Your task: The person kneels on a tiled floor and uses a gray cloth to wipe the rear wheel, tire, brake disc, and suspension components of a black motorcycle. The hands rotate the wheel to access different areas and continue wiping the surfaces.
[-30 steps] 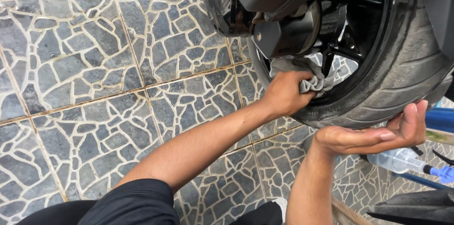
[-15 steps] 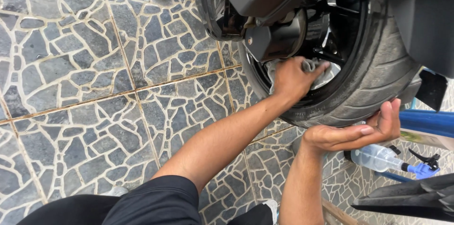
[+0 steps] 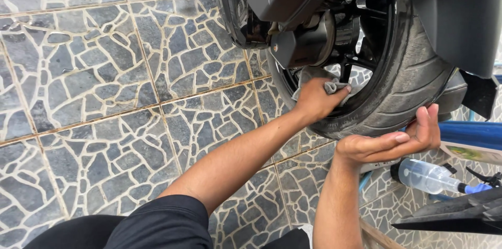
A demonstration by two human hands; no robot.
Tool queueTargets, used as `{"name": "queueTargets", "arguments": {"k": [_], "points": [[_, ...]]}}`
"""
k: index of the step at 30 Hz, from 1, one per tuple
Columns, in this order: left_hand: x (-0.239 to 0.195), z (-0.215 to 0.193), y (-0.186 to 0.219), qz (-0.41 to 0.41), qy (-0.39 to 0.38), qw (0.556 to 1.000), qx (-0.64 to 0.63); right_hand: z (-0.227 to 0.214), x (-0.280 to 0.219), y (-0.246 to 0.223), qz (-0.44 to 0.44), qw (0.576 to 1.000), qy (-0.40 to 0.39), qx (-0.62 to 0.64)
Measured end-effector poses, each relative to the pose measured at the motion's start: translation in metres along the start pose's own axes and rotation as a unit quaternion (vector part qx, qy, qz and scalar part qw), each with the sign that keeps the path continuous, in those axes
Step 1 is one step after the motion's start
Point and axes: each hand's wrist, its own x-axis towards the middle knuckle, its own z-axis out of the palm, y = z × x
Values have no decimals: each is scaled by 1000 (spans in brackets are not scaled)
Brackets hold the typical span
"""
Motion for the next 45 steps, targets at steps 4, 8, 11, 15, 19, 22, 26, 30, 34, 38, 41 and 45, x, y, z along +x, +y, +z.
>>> {"name": "queueTargets", "arguments": {"k": [4,8,11,15,19,22,26,30,34,38,41,45], "points": [[-7,-15,-4,-6,-48,998,-27,1,0,1,-18,1000,1,-2],[-14,-13,-34,60,-27,998,1,1,1,2,-23,1000,-1,-13],[-37,-12,-44,126,55,991,-1,2,4,-2,-16,1000,-1,-6],[-55,-22,-78,295,93,944,116,3,5,-5,-13,1000,6,-7],[-49,-9,-116,211,79,945,236,2,3,-2,-19,1000,0,-12],[-35,-9,-108,163,81,954,240,1,3,0,-21,1000,-4,-14],[-6,-6,-100,148,61,954,253,-5,1,-3,-7,1000,-25,-6],[9,-8,-76,219,70,933,278,-12,2,-1,3,998,-55,8],[29,1,-70,84,75,967,227,-16,0,-6,13,997,-77,19],[43,21,-64,6,195,976,101,-21,2,-11,37,994,-90,56],[52,16,-60,-8,209,976,54,-22,5,-13,27,996,-81,30],[50,13,-62,-15,240,970,44,-24,4,-5,24,996,-79,31]]}}
